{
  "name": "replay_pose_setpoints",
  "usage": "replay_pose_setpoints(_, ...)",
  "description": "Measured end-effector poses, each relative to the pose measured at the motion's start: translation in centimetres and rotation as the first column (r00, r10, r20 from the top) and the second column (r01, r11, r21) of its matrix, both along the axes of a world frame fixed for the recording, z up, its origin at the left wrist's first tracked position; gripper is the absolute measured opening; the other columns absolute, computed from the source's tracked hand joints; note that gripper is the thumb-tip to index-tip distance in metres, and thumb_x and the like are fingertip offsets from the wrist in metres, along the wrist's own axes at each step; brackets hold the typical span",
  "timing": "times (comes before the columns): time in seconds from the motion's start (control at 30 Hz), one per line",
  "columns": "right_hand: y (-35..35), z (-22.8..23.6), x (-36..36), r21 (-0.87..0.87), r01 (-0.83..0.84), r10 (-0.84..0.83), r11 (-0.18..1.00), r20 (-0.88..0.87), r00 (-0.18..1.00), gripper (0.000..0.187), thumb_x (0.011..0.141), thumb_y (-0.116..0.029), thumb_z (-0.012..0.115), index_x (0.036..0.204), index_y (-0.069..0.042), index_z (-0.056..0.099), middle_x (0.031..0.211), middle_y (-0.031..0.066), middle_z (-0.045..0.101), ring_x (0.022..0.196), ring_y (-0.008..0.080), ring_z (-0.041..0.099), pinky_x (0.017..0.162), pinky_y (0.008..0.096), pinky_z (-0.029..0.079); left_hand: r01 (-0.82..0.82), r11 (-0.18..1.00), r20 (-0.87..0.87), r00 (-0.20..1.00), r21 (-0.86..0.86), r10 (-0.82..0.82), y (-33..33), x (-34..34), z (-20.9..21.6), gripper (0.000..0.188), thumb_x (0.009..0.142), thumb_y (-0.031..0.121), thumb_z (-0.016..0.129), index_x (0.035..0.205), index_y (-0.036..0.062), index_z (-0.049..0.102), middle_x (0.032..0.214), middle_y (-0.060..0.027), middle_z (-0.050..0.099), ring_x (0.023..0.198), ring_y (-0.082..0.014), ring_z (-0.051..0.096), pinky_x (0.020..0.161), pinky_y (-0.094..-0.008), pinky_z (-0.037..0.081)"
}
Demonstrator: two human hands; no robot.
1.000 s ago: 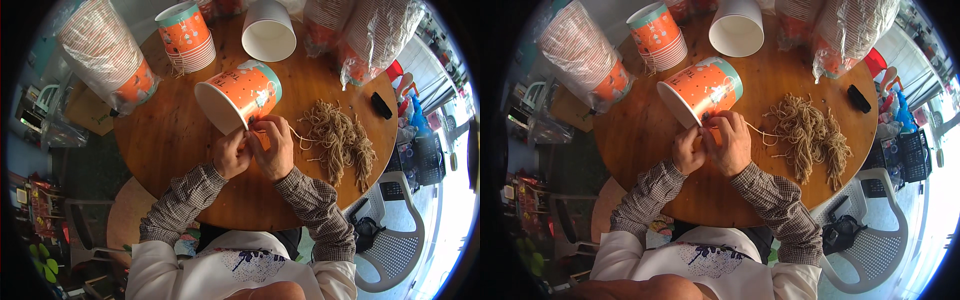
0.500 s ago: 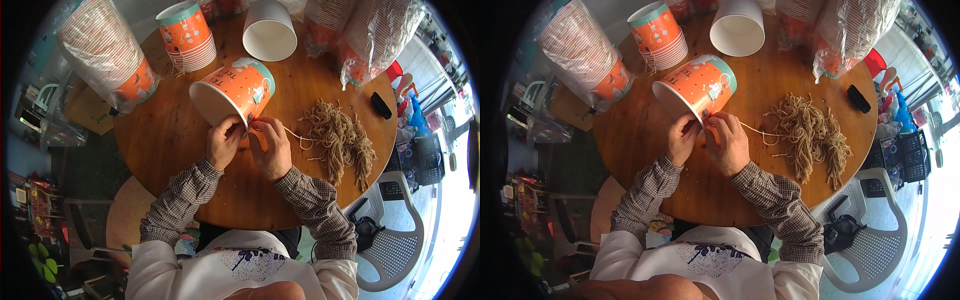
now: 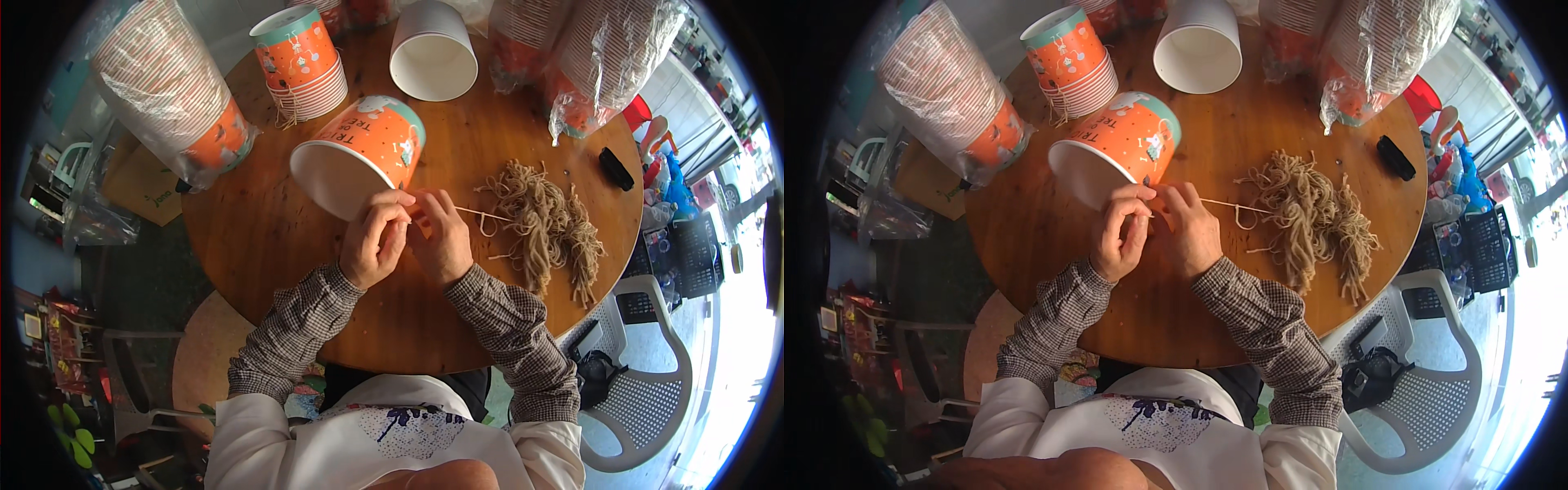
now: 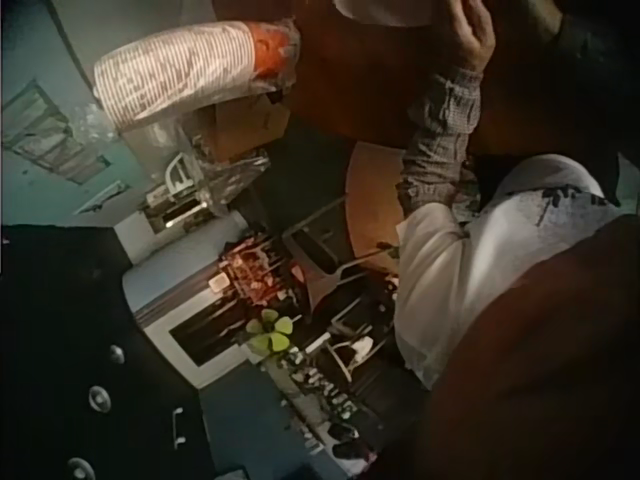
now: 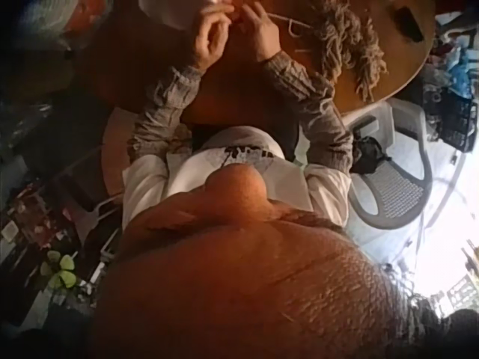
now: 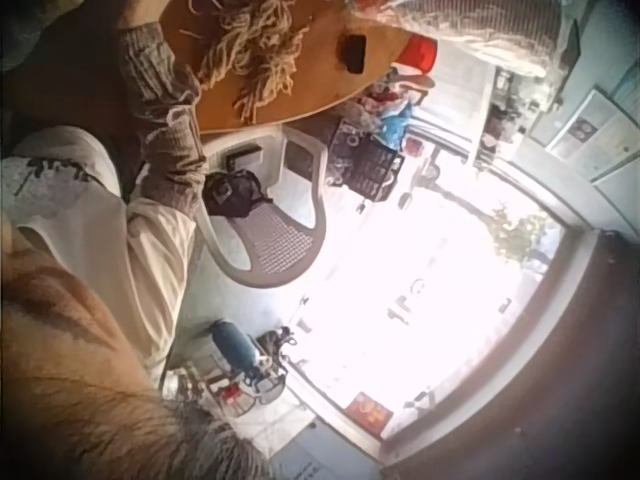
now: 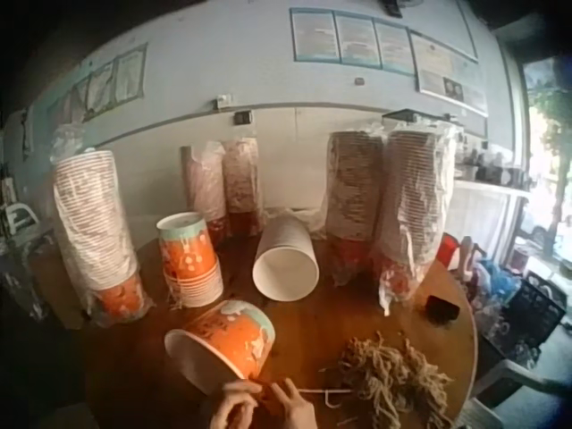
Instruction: Threading string handles through pre-punched holes in paper food tubs.
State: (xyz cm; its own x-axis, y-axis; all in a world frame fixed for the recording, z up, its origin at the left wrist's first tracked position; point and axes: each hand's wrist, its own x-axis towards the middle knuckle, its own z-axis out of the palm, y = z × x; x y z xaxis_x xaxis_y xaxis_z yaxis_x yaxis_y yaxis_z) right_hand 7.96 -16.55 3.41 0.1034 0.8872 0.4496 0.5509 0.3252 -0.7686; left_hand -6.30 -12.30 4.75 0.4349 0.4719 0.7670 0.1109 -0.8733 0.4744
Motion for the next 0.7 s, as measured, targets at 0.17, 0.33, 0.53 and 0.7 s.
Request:
replay_pose_setpoints(0.17, -0.4, 0.3, 0.3, 0.103, -0.014, -0.008, 0.995, 0.212, 0.977, 0.035, 0.080, -0.012, 0.065, 0.114, -0.010, 0.056, 0.104, 0.0115, 0.057, 0.083, 0.0294, 0.065, 0.065, 0.0378, 0.054, 0.011, 1.000, 0.011, 1.000, -0.017, -0.011, 0.0, 0.6, 0.3, 0.009, 0.093, -0.001, 0.049, 0.102, -0.0013, 0.046, 0.110, -0.0211, 0.062, 0.088, -0.0270, 0.062, 0.078, -0.0342, 0.050)
replay_pose_setpoints(0.33, 0.4, -0.5, 2.6, -0.006, 0.150, -0.135, 0.989, 0.398, 0.907, 0.019, 0.082, -0.013, 0.062, 0.100, -0.008, 0.063, 0.089, 0.0090, 0.066, 0.070, 0.0253, 0.066, 0.061, 0.0334, 0.054, -0.260, 0.965, -0.244, 0.934, 0.033, 0.260, 0.8, 0.0, -0.9, 0.012, 0.092, 0.000, 0.051, 0.100, 0.0018, 0.043, 0.079, -0.0162, 0.061, 0.067, -0.0324, 0.062, 0.058, -0.0402, 0.048)
replay_pose_setpoints(0.53, 2.7, -2.1, 14.4, -0.026, 0.445, -0.379, 0.895, 0.482, 0.790, 0.020, 0.082, -0.028, 0.063, 0.093, -0.011, 0.064, 0.089, 0.0098, 0.066, 0.084, 0.0291, 0.064, 0.074, 0.0432, 0.049, 0.016, 0.949, 0.014, 1.000, -0.316, -0.013, 0.5, -0.9, -0.7, 0.003, 0.097, 0.004, 0.044, 0.097, 0.0013, 0.043, 0.069, -0.0067, 0.049, 0.058, -0.0144, 0.049, 0.055, -0.0286, 0.044)
replay_pose_setpoints(0.7, 2.6, -3.7, 22.3, 0.258, 0.529, -0.563, 0.808, 0.601, 0.567, 0.027, 0.083, -0.019, 0.059, 0.108, -0.012, 0.064, 0.108, 0.0088, 0.064, 0.105, 0.0269, 0.058, 0.095, 0.0414, 0.038, 0.344, 0.781, 0.300, 0.931, -0.521, -0.209, 0.6, -1.4, -0.2, 0.011, 0.101, 0.013, 0.041, 0.097, 0.0033, 0.042, 0.071, -0.0035, 0.049, 0.064, -0.0098, 0.046, 0.060, -0.0245, 0.041)
